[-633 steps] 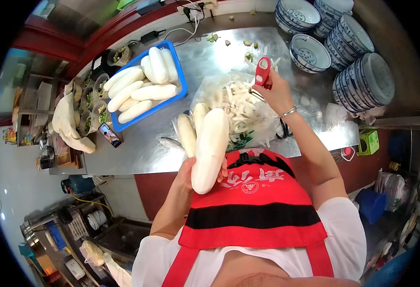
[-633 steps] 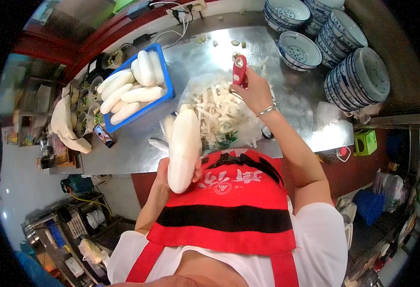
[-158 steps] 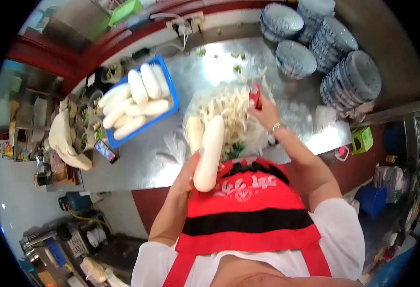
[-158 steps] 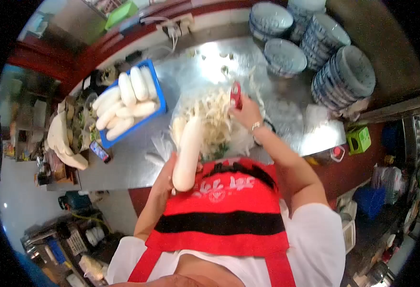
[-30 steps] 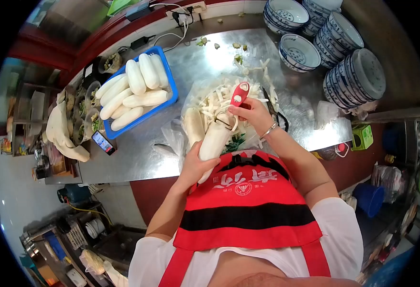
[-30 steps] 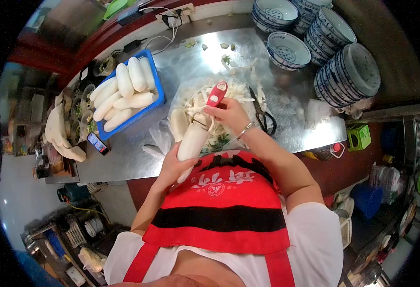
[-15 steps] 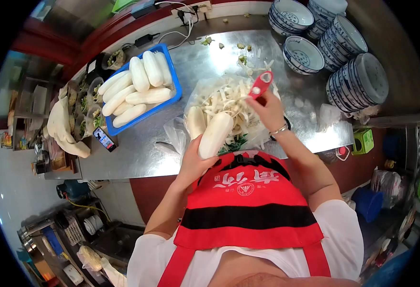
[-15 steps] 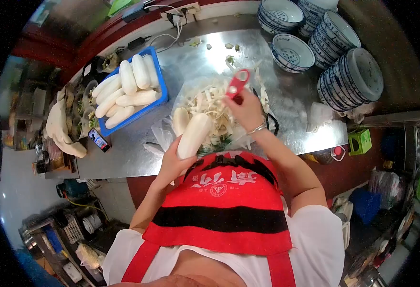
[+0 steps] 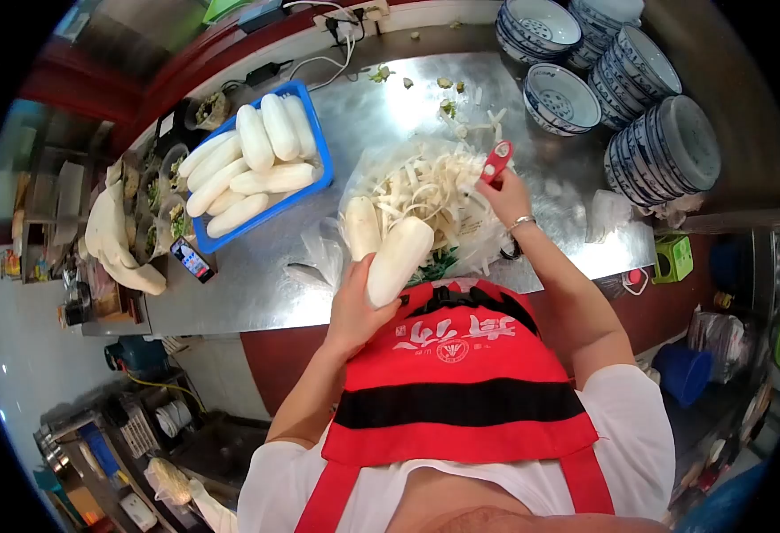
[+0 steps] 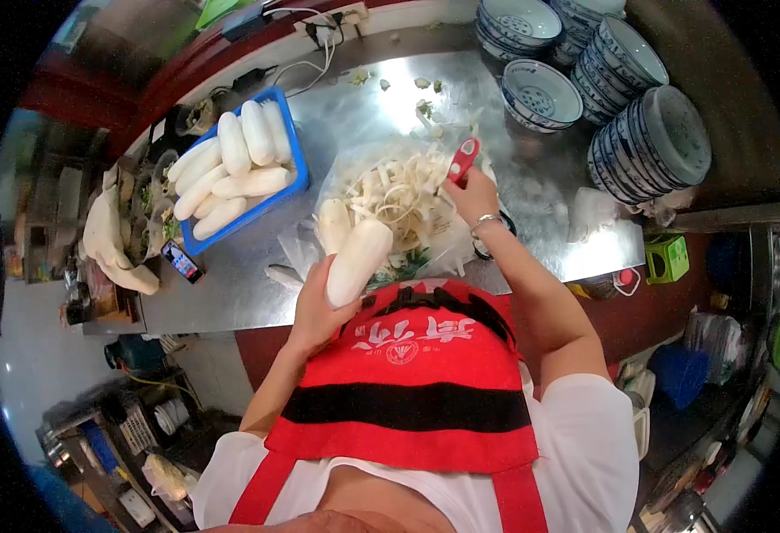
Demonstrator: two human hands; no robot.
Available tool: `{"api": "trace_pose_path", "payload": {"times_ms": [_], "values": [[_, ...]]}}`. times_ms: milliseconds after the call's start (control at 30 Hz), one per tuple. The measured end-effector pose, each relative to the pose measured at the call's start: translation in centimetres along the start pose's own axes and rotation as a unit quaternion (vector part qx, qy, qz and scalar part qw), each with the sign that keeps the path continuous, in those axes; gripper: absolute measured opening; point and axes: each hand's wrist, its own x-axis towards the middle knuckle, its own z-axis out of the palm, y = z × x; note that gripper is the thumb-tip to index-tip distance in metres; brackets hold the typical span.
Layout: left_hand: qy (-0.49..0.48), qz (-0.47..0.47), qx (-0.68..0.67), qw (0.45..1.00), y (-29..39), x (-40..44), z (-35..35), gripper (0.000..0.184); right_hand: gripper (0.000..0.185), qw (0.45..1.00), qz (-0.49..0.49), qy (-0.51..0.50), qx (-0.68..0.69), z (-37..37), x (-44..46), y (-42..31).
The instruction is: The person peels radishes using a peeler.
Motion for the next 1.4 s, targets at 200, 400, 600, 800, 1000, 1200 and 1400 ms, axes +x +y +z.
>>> {"api": "trace_pose_path", "payload": {"times_ms": [200, 400, 600, 800, 1000, 1200, 1400], "values": [[0.038, 0.006, 0.056, 0.998, -0.3, 1.5, 1.3, 0.069, 0.028, 0.976, -0.024, -0.07, 0.204, 1.0, -5.3, -9.4], [0.039, 0.03, 0.079, 0.996, 0.4, 1.7, 1.4, 0.071, 0.028, 0.959, -0.024, -0.097, 0.264, 2.8, -5.8, -9.3], [-0.002, -0.001, 0.108, 0.994, -1.4, 0.7, 1.9, 0.076, 0.018, 0.913, 0.123, -0.198, 0.336, 3.2, -4.2, -5.7], [-0.022, -0.009, 0.097, 0.995, -2.5, -0.4, 1.9, 0.077, 0.02, 0.901, 0.203, -0.176, 0.341, 4.1, -3.7, -3.7], [0.027, 0.048, 0.148, 0.987, -0.6, -0.7, 0.4, 0.07, 0.025, 0.999, -0.001, 0.034, 0.007, 0.9, -1.5, 0.8], [0.066, 0.087, 0.184, 0.977, -0.8, 0.6, 1.9, 0.071, 0.029, 0.957, -0.049, -0.097, 0.268, 1.9, -6.5, -10.1], [0.077, 0.083, 0.214, 0.97, -0.1, 0.5, 1.3, 0.071, 0.028, 0.939, 0.041, -0.13, 0.315, 3.1, -6.6, -8.8]]}}
